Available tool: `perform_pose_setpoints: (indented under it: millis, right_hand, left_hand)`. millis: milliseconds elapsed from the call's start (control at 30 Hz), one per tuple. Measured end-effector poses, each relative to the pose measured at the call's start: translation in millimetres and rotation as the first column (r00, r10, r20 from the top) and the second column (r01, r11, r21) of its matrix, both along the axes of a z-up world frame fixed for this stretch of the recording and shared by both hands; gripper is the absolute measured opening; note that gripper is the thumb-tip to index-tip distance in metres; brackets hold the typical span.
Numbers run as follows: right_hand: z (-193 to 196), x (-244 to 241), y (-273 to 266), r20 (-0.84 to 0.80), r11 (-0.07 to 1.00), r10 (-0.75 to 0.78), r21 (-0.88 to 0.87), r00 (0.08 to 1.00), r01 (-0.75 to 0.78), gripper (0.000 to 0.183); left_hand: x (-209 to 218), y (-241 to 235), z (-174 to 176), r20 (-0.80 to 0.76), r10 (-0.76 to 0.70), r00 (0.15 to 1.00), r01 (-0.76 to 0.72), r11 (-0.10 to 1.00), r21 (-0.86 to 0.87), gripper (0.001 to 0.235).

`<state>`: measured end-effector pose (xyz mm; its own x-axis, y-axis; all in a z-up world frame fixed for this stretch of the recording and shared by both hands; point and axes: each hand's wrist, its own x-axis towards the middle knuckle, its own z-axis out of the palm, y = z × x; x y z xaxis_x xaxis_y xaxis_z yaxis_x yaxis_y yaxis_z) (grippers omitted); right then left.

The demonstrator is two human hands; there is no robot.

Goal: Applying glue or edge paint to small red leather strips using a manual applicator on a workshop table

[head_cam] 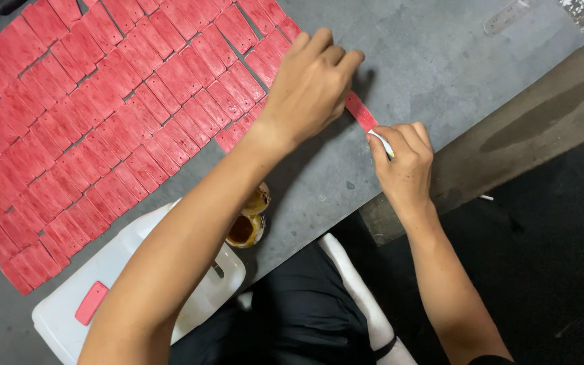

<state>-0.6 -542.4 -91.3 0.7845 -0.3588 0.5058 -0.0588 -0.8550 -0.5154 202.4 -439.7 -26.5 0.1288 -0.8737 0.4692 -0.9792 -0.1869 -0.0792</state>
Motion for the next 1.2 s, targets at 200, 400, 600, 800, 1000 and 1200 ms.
perform_pose_setpoints:
  millis: [200,400,600,800,1000,1200]
  right_hand:
    - [-7.5,3.9,-3.3,0.026,0.999,0.030,-0.016,0.999,-0.029,0.006]
    - [-12.8,3.1,0.3,0.026,0.998,0.030,-0.055,0.999,-0.028,0.007]
    - [-12.8,-11.5,3.3,-0.077,0.993,0.020,-0.112,0.997,-0.029,0.014]
    - [-1.0,-31.5,21.1,-0.094,0.992,0.051,-0.114,0.994,-0.061,0.016]
    - [-0.7,-62.7,87.0,-0.076,0.932,-0.092,0.344,0.993,0.113,0.014]
    - [3.1,-85.7,150.0,-0.003,0.811,-0.090,0.580,0.996,0.075,0.014]
  left_hand:
    - [-4.1,64.6,63.0,-0.366,0.009,0.931,-0.105,0.964,-0.243,0.023]
    - [-40.9,161.5,108.2,-0.434,0.120,0.893,-0.282,0.900,-0.331,0.021]
    - [-96.5,271.9,127.3,-0.479,0.401,0.781,-0.581,0.746,-0.324,0.017]
    - [-145.3,371.3,95.0,-0.548,0.625,0.557,-0.811,0.552,-0.195,0.017]
    - [-177.1,410.6,69.9,-0.575,0.620,0.534,-0.790,0.608,-0.078,0.022]
    - [-186.4,427.7,46.8,-0.466,0.685,0.560,-0.805,0.584,-0.108,0.031]
